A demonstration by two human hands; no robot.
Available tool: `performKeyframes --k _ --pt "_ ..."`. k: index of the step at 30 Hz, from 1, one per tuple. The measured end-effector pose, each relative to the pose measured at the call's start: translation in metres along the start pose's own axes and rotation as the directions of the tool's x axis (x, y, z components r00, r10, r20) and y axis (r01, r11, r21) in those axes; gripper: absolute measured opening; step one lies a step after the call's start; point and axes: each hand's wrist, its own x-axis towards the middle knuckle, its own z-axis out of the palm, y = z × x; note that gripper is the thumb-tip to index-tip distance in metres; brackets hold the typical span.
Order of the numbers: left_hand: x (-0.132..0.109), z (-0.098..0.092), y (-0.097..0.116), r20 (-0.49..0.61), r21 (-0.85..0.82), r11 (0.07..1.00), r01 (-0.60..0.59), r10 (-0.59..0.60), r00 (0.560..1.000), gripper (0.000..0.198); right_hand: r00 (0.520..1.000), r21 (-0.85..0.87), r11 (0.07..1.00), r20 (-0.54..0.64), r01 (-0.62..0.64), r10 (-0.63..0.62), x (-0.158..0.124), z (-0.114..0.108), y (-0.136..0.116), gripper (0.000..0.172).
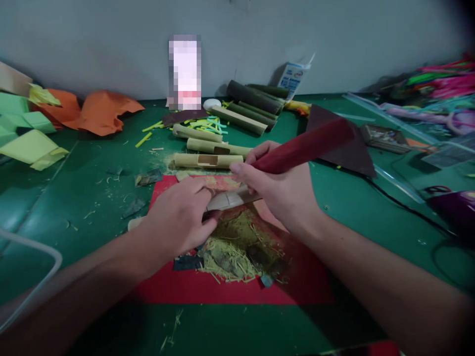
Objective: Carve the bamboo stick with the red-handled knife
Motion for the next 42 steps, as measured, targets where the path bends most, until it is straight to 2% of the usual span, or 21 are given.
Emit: performKeyframes --k 4,6,10,13,15,19,22,24,29,33,38,42 --pt "0.000 0.006 -0.003 -0.044 0.007 0.999 -0.043 0.043 0.998 0.020 0.996 -0.045 0.997 -0.071 -0.062 0.058 0.000 0.011 0.008 0.021" --pt "-0.001 0.008 -0.005 -0.053 0.009 0.998 -0.055 0.055 0.997 0.021 0.996 -0.081 0.994 -0.042 -0.077 0.074 0.001 0.013 0.012 0.023" --pt "-0.002 0.008 -0.007 -0.068 0.008 0.996 -0.091 0.091 0.993 0.030 0.993 -0.021 0.998 0.100 -0.067 0.069 0.007 0.009 0.008 0.028" --pt "-0.003 0.006 -0.005 -0.033 0.051 0.996 -0.067 0.069 0.997 0.022 0.952 0.064 0.990 0.289 -0.129 0.106 0.011 -0.001 0.001 0.021" --pt "-0.002 0.004 -0.003 -0.014 0.065 0.997 -0.041 0.042 0.999 0.017 0.940 0.096 0.983 0.319 -0.158 0.120 0.011 -0.008 0.000 0.020" --pt "-0.002 -0.002 0.000 -0.039 0.042 0.998 -0.042 0.043 0.998 0.026 0.965 0.046 0.993 0.244 -0.111 0.097 0.005 -0.014 0.006 0.020" --pt "-0.002 -0.005 -0.002 -0.040 0.038 0.997 -0.072 0.073 0.996 0.032 0.996 -0.056 0.998 0.089 -0.012 0.017 -0.001 -0.009 0.008 0.027" --pt "-0.002 -0.004 -0.003 -0.036 0.036 0.996 -0.079 0.080 0.996 0.032 1.000 -0.081 0.997 0.000 0.021 -0.021 -0.004 -0.003 0.008 0.025" --pt "-0.001 0.001 -0.005 -0.041 0.015 0.994 -0.108 0.109 0.993 0.032 0.999 -0.051 0.998 0.028 0.047 -0.046 -0.007 0.008 0.007 0.013" --pt "-0.001 0.001 -0.006 -0.062 -0.026 0.994 -0.110 0.108 0.992 0.037 0.999 -0.083 0.997 0.052 0.001 0.003 -0.005 0.009 0.007 0.018" --pt "0.000 0.001 -0.006 -0.058 -0.047 0.995 -0.091 0.088 0.994 0.038 0.993 -0.129 0.987 0.083 0.096 -0.086 0.000 0.008 0.007 0.019" --pt "0.001 0.001 -0.005 -0.033 -0.037 0.996 -0.079 0.078 0.996 0.033 0.993 -0.133 0.985 0.052 0.112 -0.106 0.002 0.007 0.013 0.017"
